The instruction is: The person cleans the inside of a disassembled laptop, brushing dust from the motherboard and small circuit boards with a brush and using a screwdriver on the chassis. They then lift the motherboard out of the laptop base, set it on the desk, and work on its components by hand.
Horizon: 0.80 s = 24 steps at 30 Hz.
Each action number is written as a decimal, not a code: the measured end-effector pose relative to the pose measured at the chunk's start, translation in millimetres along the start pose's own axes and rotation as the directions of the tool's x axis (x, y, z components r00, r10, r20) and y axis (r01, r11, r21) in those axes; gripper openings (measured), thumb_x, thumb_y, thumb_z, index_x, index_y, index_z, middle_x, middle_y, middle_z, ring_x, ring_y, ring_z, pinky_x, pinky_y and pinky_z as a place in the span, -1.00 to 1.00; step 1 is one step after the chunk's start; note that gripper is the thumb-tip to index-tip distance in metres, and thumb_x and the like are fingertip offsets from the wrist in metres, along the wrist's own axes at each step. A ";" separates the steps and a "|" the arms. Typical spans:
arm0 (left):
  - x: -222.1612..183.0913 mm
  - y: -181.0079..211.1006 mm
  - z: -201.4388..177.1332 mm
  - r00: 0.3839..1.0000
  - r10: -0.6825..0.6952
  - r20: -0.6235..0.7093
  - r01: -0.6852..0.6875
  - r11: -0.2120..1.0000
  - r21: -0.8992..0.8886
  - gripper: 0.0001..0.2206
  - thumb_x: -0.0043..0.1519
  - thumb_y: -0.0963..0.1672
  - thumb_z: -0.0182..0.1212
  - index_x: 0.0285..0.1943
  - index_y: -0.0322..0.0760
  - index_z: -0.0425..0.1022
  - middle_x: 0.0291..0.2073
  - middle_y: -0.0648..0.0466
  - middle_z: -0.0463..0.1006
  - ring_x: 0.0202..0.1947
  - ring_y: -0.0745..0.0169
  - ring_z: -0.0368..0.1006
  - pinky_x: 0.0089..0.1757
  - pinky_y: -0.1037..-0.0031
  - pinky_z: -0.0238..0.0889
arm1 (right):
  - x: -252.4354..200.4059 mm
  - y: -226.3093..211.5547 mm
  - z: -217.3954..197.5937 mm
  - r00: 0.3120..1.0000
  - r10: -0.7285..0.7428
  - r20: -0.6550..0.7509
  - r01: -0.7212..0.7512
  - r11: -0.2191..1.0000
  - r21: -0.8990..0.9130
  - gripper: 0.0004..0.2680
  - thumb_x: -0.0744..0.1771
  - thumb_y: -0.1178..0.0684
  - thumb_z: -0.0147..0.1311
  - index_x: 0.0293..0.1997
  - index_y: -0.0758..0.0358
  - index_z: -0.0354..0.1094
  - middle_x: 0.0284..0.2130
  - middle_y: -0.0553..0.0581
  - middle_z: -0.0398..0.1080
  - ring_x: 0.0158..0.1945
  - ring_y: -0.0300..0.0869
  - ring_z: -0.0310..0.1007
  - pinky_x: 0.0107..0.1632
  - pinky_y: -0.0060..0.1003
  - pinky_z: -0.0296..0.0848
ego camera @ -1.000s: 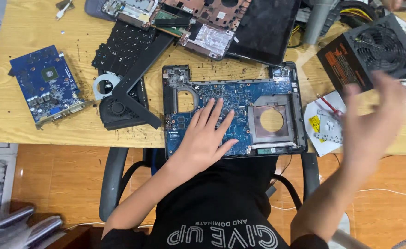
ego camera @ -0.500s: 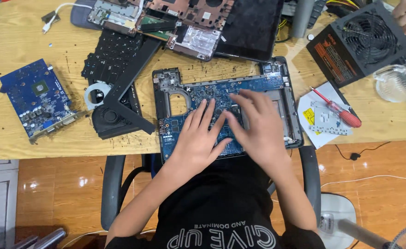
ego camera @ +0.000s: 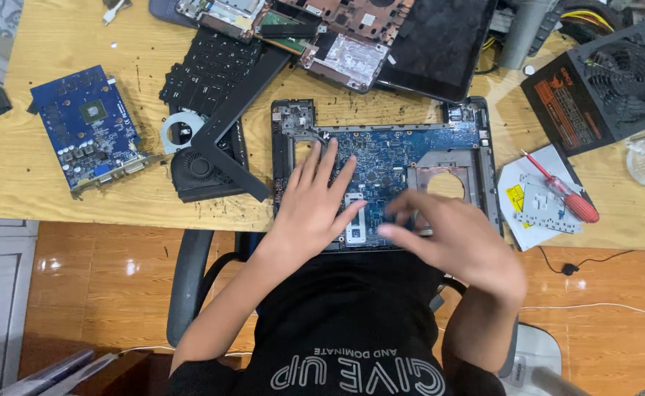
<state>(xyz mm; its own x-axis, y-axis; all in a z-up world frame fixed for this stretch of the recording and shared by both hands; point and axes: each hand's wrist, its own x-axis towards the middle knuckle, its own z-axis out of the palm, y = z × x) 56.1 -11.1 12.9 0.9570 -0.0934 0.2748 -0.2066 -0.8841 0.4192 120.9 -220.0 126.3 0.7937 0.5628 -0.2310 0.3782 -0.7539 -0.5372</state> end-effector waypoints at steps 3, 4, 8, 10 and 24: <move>1.3 -2.9 0.6 1.000 0.006 0.005 -0.006 1.000 0.000 -0.40 0.36 0.08 0.08 0.45 -0.40 0.28 0.45 -0.39 0.10 0.45 -0.49 0.00 0.31 -0.11 -0.06 | 2.6 45.2 -6.2 0.833 -0.379 0.404 0.231 0.901 0.368 -0.68 0.29 -0.22 0.19 -0.11 0.24 0.51 -0.34 0.10 0.63 -0.25 -0.16 0.60 -0.19 -0.29 0.56; 2.5 -4.2 0.2 1.000 0.004 0.003 -0.005 1.000 0.002 -0.40 0.36 0.08 0.08 0.45 -0.40 0.28 0.45 -0.39 0.10 0.45 -0.49 0.00 0.31 -0.11 -0.06 | 3.6 51.4 -2.1 0.832 -0.380 0.405 0.233 0.900 0.368 -0.68 0.29 -0.22 0.19 -0.11 0.24 0.51 -0.34 0.10 0.63 -0.25 -0.16 0.60 -0.19 -0.29 0.56; 2.1 -6.1 -0.1 0.999 0.019 0.050 -0.019 1.000 -0.008 -0.39 0.36 0.10 0.09 0.45 -0.40 0.27 0.45 -0.42 0.08 0.46 -0.53 -0.03 0.30 -0.12 -0.05 | 4.4 73.1 27.2 0.751 -0.629 0.203 0.437 0.703 0.561 -0.66 0.28 -0.12 0.27 0.08 0.26 0.47 -0.25 0.07 0.57 -0.18 -0.18 0.56 -0.12 -0.27 0.52; 4.7 -6.4 -0.6 0.998 0.032 0.049 -0.031 0.999 -0.018 -0.38 0.36 0.10 0.09 0.46 -0.41 0.26 0.46 -0.43 0.07 0.46 -0.54 -0.04 0.30 -0.13 -0.05 | 5.2 79.4 41.6 0.820 -0.572 0.023 0.468 0.693 0.548 -0.63 0.27 -0.09 0.30 0.12 0.27 0.44 -0.26 0.07 0.54 -0.19 -0.16 0.49 -0.08 -0.23 0.51; 3.3 -0.6 -4.6 1.000 0.022 0.022 -0.022 1.000 -0.006 -0.38 0.37 0.08 0.07 0.48 -0.42 0.21 0.46 -0.43 0.06 0.47 -0.52 -0.04 0.36 -0.08 -0.12 | 14.1 45.2 71.9 0.558 -0.569 -0.604 0.483 0.814 -0.321 -0.66 0.33 -0.13 0.26 0.18 0.11 0.40 0.15 0.28 0.36 0.23 0.13 0.32 0.25 0.01 0.30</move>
<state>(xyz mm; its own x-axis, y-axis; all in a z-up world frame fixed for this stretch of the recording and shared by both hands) 58.4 -8.8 17.5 0.9563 -0.1229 0.2653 -0.2289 -0.8791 0.4180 114.8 -221.8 40.4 0.5154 0.5382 0.6669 0.8446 -0.4507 -0.2890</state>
